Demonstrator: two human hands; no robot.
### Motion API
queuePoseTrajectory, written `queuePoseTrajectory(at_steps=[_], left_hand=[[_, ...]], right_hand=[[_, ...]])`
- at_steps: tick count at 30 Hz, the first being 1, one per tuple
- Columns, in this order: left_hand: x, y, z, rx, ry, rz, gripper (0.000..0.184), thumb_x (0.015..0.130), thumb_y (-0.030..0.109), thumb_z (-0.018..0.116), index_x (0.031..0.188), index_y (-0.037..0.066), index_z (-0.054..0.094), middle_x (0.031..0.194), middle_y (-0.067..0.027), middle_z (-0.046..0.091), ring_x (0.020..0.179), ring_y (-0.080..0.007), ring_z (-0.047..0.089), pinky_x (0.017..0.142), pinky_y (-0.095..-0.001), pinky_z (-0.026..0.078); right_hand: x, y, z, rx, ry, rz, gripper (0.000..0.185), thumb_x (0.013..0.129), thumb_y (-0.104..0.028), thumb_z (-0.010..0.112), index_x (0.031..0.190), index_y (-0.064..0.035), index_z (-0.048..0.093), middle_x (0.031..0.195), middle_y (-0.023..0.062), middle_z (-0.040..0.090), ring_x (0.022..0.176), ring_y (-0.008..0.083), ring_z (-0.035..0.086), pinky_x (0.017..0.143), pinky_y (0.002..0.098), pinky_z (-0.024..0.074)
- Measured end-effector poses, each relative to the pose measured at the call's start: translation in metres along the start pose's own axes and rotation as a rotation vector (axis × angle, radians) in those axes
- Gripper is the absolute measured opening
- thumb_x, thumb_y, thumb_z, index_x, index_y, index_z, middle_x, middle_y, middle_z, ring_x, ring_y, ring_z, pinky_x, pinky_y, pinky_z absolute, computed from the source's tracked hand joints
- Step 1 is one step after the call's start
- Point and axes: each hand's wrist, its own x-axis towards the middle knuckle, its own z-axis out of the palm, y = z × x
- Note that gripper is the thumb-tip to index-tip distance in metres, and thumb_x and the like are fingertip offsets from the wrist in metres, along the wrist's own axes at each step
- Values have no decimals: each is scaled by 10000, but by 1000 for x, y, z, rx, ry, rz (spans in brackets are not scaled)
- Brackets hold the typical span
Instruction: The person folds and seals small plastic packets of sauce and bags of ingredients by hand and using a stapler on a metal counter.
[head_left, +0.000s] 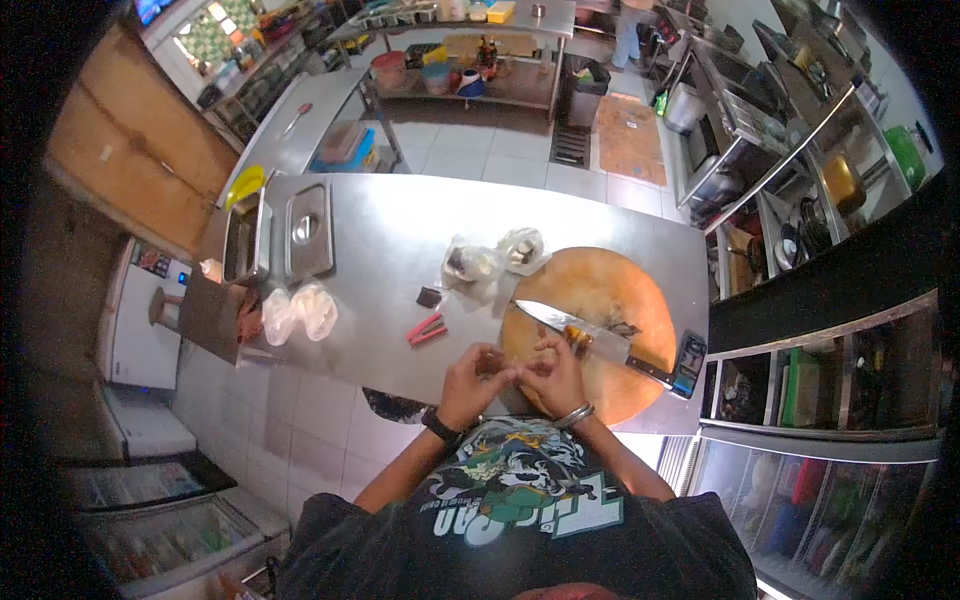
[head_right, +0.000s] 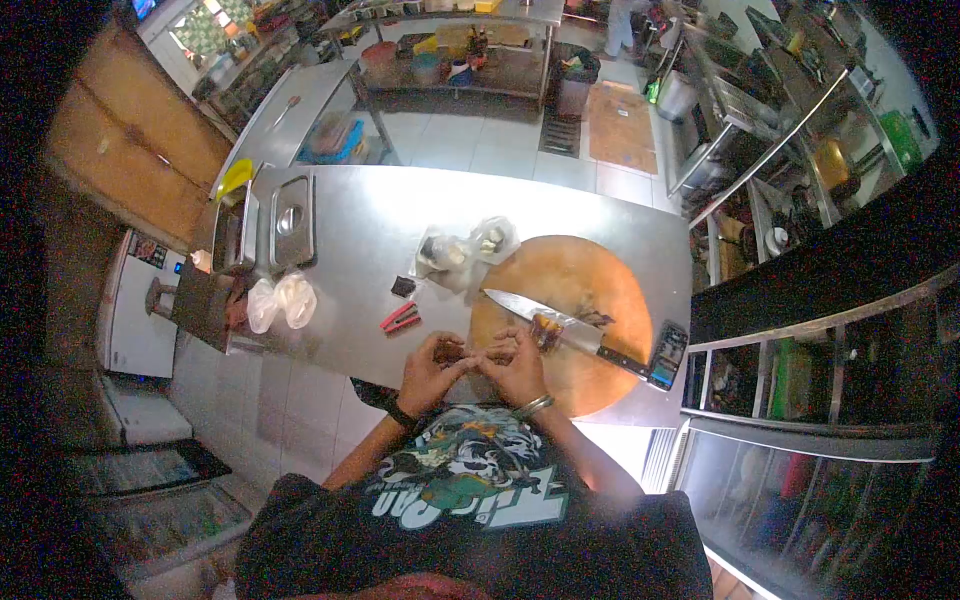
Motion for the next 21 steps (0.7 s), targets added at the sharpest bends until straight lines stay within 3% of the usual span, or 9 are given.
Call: queuePoseTrajectory(at_steps=[4, 7, 10, 12, 16, 19, 21], left_hand=[[4, -6, -5, 126, -55, 21, 258, 857, 168, 755, 1033, -10, 692, 918, -105, 736, 859, -154, 693, 767, -312, 556], [4, -3, -5, 144, -108, 81, 235, 838, 173, 755, 997, 4, 717, 903, -136, 737, 849, -215, 719, 777, -331, 548], [5, -9, -3, 181, -105, 143, 233, 871, 175, 716, 1058, 37, 737, 934, -131, 737, 845, -190, 697, 763, -343, 534], [8, -17, 2, 282, -76, 297, 304, 842, 109, 710, 1131, 17, 694, 923, -172, 715, 835, -268, 703, 759, -366, 533], [4, -2, 7, 342, -109, 319, 366, 838, 84, 693, 1197, 22, 652, 940, -181, 706, 816, -302, 695, 749, -386, 535], [4, 8, 9, 177, -81, 179, 462, 821, 67, 688, 1271, 29, 593, 1009, -192, 694, 864, -325, 685, 780, -404, 538], [10, 14, 6, 351, 51, 461, 483, 821, 51, 673, 1293, 34, 575, 1074, -196, 676, 914, -321, 675, 815, -401, 535]], right_hand=[[2, 4, 0, -5, 19, -18, 478, 786, -54, 798, 1116, -11, 456, 921, 107, 684, 876, 195, 694, 762, 310, 575], [2, 0, 1, 106, 29, 41, 470, 785, -52, 798, 1109, -22, 459, 916, 112, 674, 887, 197, 690, 753, 305, 575], [2, -2, 1, 169, 16, 43, 453, 788, -39, 788, 1103, -32, 462, 912, 118, 668, 889, 195, 688, 742, 304, 575], [4, 0, 2, 163, 42, 9, 457, 785, -37, 789, 1107, -33, 464, 914, 113, 669, 886, 199, 689, 747, 312, 574], [9, 13, 1, 10, 123, -120, 473, 769, -42, 798, 1114, -32, 474, 921, 87, 673, 894, 212, 697, 770, 338, 570], [8, 1, -6, -93, 42, -92, 476, 800, 14, 768, 1115, -51, 418, 946, 111, 660, 938, 198, 687, 805, 320, 567], [8, 1, -9, -99, 11, -67, 485, 794, 2, 778, 1126, -47, 429, 946, 105, 665, 934, 192, 685, 811, 322, 564]])
